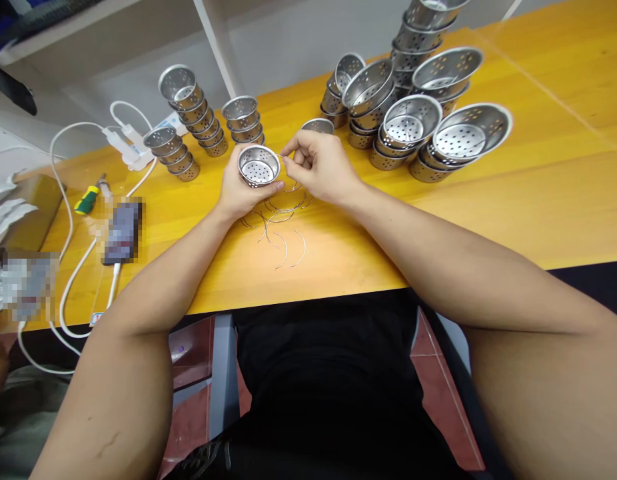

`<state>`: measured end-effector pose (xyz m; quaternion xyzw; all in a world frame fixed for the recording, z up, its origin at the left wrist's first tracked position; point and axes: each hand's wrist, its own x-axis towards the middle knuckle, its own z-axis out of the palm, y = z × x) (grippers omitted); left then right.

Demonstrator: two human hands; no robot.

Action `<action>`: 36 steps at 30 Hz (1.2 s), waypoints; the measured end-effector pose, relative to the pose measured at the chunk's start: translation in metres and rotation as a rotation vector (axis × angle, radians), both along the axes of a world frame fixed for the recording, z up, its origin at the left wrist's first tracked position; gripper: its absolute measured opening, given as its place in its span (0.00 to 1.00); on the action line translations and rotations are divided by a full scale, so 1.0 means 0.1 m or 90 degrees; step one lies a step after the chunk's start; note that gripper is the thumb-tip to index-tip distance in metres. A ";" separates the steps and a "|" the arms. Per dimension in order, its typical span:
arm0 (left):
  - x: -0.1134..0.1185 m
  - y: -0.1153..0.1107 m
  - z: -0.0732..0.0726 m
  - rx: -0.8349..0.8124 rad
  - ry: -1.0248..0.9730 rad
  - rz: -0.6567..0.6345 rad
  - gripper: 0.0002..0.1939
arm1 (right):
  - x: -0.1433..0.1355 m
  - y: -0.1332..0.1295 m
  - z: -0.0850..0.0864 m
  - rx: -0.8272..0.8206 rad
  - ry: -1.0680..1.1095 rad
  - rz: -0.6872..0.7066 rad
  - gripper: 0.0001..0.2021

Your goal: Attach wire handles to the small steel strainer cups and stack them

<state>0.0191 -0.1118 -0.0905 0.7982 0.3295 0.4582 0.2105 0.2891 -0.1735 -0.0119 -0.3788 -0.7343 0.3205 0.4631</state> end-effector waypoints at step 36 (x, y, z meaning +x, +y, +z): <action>0.09 -0.16 0.06 -0.078 -0.041 -0.105 0.49 | -0.06 -0.03 0.04 0.006 0.072 0.117 0.38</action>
